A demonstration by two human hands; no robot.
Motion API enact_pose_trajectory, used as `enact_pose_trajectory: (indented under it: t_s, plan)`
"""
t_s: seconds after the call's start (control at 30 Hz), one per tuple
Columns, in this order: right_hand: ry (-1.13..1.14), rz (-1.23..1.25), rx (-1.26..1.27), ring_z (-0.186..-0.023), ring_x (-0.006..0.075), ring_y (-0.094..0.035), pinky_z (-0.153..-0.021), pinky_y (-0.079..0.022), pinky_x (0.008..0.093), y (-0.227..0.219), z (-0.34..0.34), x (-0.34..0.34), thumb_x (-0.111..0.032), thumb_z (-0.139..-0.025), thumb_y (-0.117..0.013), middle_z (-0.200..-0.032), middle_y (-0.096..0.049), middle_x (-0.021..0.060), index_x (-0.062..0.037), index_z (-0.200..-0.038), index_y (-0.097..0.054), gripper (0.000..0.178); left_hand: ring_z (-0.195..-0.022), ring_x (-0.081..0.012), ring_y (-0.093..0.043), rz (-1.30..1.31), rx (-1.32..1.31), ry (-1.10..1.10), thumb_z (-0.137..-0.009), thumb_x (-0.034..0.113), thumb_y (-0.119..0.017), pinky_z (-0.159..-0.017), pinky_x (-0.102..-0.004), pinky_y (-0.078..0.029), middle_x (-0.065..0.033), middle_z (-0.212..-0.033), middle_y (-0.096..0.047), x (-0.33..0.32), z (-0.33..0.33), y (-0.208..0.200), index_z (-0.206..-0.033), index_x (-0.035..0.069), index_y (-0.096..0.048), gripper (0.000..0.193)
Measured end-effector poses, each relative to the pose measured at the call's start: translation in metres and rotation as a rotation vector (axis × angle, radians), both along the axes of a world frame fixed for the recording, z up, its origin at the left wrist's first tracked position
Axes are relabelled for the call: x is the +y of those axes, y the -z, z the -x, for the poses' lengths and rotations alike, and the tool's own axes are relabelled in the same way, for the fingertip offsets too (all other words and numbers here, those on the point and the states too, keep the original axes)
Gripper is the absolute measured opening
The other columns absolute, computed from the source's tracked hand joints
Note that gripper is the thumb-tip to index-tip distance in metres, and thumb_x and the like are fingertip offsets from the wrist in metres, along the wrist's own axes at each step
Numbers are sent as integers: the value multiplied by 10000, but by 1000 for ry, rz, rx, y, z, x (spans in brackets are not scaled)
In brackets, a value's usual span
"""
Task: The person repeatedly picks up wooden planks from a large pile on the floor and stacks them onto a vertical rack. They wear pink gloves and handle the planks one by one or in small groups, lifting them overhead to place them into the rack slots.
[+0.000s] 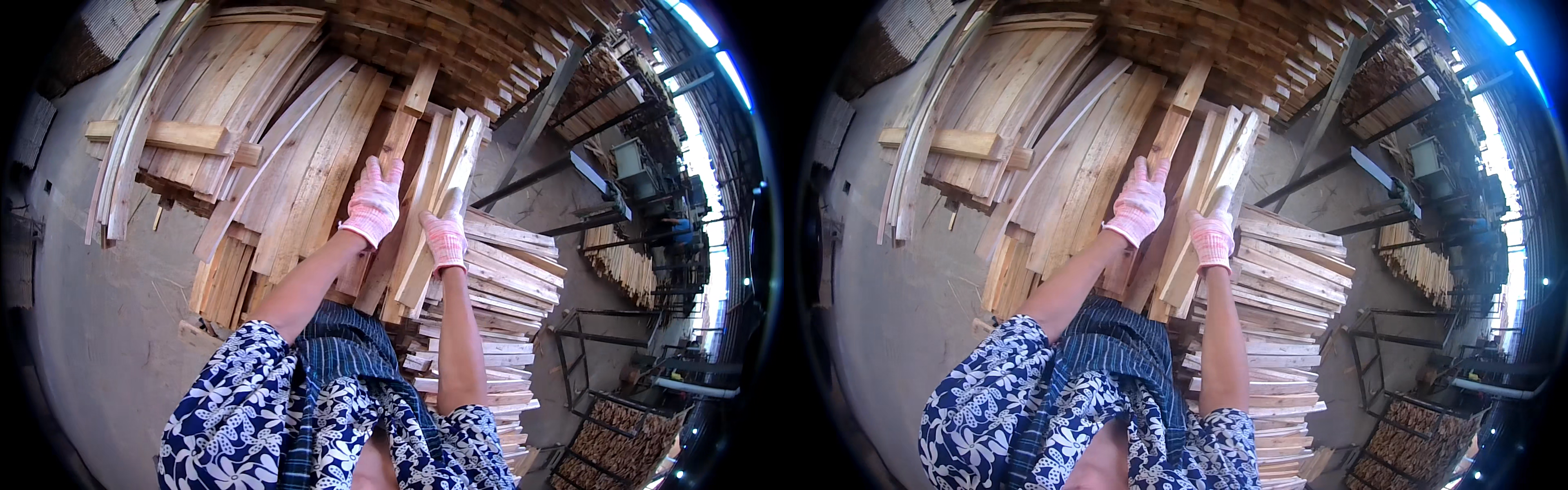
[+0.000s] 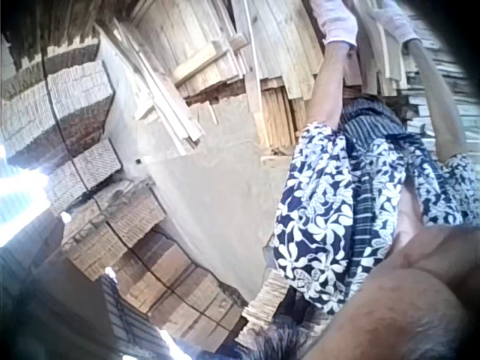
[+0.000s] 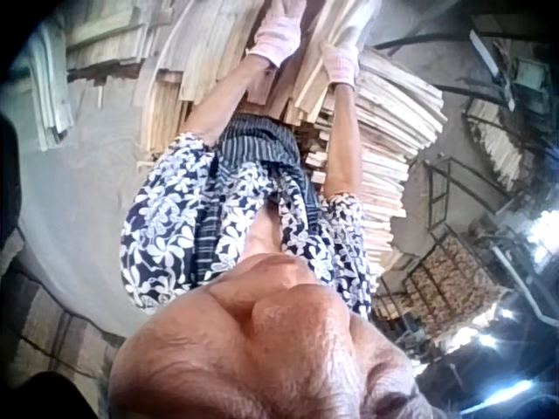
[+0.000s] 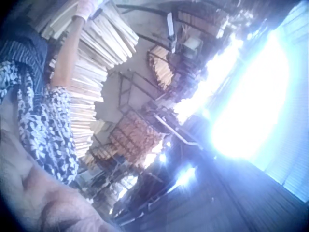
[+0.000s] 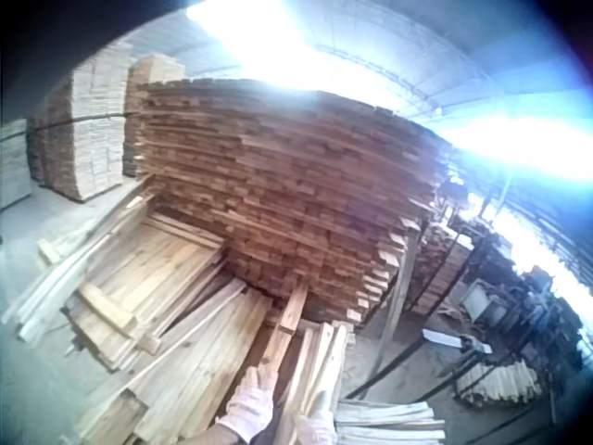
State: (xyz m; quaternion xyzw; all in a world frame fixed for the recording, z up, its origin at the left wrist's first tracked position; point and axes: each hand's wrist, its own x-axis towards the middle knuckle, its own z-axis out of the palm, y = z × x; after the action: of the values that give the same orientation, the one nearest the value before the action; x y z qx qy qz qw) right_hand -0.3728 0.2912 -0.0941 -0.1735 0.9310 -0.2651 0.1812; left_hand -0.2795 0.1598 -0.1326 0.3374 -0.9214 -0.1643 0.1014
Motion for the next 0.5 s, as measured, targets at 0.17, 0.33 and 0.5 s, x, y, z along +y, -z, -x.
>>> enact_pose_trajectory:
  t_s: [0.17,0.33,0.5]
  plan:
    - [6,369,-40,-1365,377,-527,-1126,-409,390,10,6,26,-218,-817,-742,-1490,-510,277,-73,-1616,-240,955,-1217,-469,-543,-357,6,-221,-984,187,-538,-934,-529,-527,-270,-1451,-434,-8,-6,-28,-1510,120,-401,548]
    - [78,361,47,-1290,422,-568,-1086,-457,421,-11,29,46,-210,-836,-735,-1469,-510,284,-108,-1618,-254,923,-1152,-428,-563,-139,-139,-28,-911,143,-614,-918,-505,-545,-263,-1385,-451,35,-39,-63,-1499,135,-428,616]
    - [60,-184,184,-1133,481,-624,-961,-520,505,5,29,21,-309,-882,-672,-1319,-539,314,-190,-1624,-230,872,-1162,-430,-546,-276,-42,56,-856,225,-687,-904,-555,-526,-289,-1291,-462,65,-24,-63,-1527,93,-357,760]
